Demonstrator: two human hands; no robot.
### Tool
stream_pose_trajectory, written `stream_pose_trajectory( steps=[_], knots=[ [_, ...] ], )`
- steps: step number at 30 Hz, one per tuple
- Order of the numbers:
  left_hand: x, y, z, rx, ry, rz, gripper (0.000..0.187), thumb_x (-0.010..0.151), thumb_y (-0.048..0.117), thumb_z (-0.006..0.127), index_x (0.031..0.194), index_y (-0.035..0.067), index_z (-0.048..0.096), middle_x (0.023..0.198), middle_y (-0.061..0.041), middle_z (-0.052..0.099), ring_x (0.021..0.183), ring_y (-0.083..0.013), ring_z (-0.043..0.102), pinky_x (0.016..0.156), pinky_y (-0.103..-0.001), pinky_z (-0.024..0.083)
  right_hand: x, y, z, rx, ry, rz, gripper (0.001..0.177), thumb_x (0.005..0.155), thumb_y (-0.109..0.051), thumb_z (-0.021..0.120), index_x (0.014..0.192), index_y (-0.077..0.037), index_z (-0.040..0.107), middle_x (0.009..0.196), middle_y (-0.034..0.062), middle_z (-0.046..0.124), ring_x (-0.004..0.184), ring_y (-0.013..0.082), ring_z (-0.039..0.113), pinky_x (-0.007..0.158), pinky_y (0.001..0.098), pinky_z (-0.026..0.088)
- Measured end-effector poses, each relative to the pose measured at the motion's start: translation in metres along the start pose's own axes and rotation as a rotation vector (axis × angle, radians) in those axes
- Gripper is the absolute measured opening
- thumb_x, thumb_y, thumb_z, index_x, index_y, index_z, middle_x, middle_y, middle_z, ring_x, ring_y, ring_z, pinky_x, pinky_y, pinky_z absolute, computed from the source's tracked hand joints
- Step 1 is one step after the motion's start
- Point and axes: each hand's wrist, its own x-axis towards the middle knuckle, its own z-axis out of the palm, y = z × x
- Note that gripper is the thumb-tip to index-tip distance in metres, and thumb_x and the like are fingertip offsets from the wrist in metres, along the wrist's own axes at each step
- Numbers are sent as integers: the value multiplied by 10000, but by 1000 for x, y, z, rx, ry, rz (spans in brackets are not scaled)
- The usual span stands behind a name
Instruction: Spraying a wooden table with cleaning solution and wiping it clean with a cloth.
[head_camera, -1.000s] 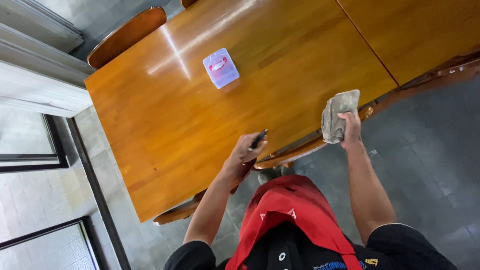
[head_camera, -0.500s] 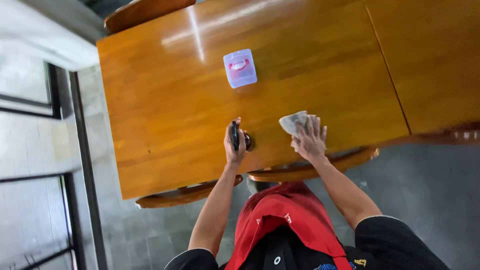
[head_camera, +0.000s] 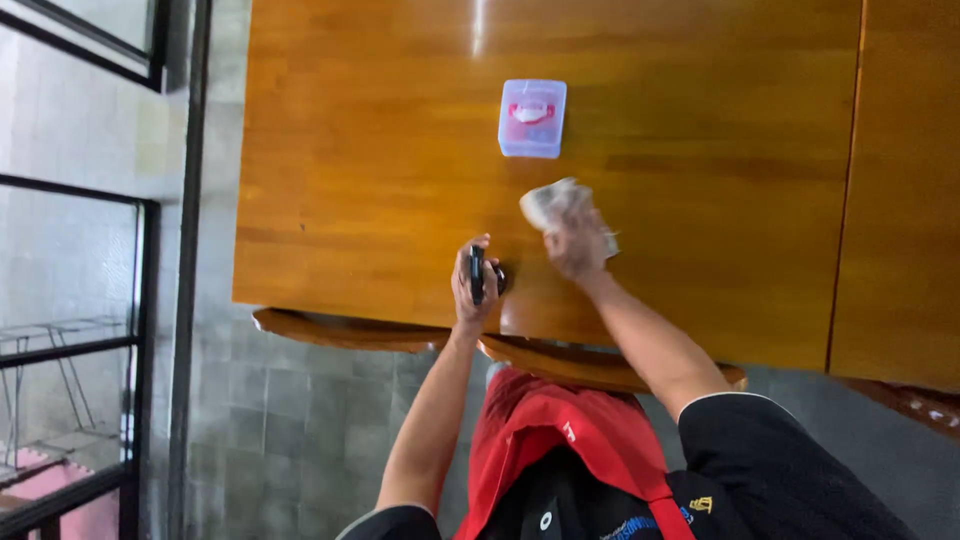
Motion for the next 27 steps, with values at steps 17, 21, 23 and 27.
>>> stream_pose_trajectory(
  steps=[17, 21, 23, 27],
  knots=[
    [7, 23, -9, 167, -68, -27, 318, 987, 133, 612, 1298, 99, 557, 1068, -57, 670, 842, -120, 678, 775, -284, 557, 26, 65, 19, -35, 137, 104, 737, 962, -343, 622, 1609, -100, 367, 1595, 314, 333, 1468, 509, 278, 1189, 661, 201],
    [1, 21, -8, -39, -97, -274, 331, 1005, 190, 620, 1316, 87, 574, 948, -34, 649, 749, -107, 630, 693, -271, 536, -23, 8, 40, -90, 48, -155, 709, 973, -264, 618, 1630, -146, 381, 1578, 269, 402, 1460, 486, 318, 1226, 612, 263],
    [3, 9, -4, -52, -101, -250, 328, 1009, 185, 615, 1319, 82, 586, 925, -36, 640, 746, -106, 635, 685, -269, 535, -61, 16, 17, -64, -53, -201, 699, 943, -265, 635, 1587, -150, 389, 1596, 265, 369, 1474, 474, 299, 1213, 604, 244],
    [13, 5, 11, -89, -99, -207, 355, 1008, 161, 588, 1347, 58, 563, 1021, -63, 655, 772, -102, 607, 689, -263, 527, -144, 78, -24, 16, -150, -202, 741, 877, -289, 675, 1548, -197, 375, 1645, 181, 323, 1553, 413, 254, 1255, 582, 208]
  ],
)
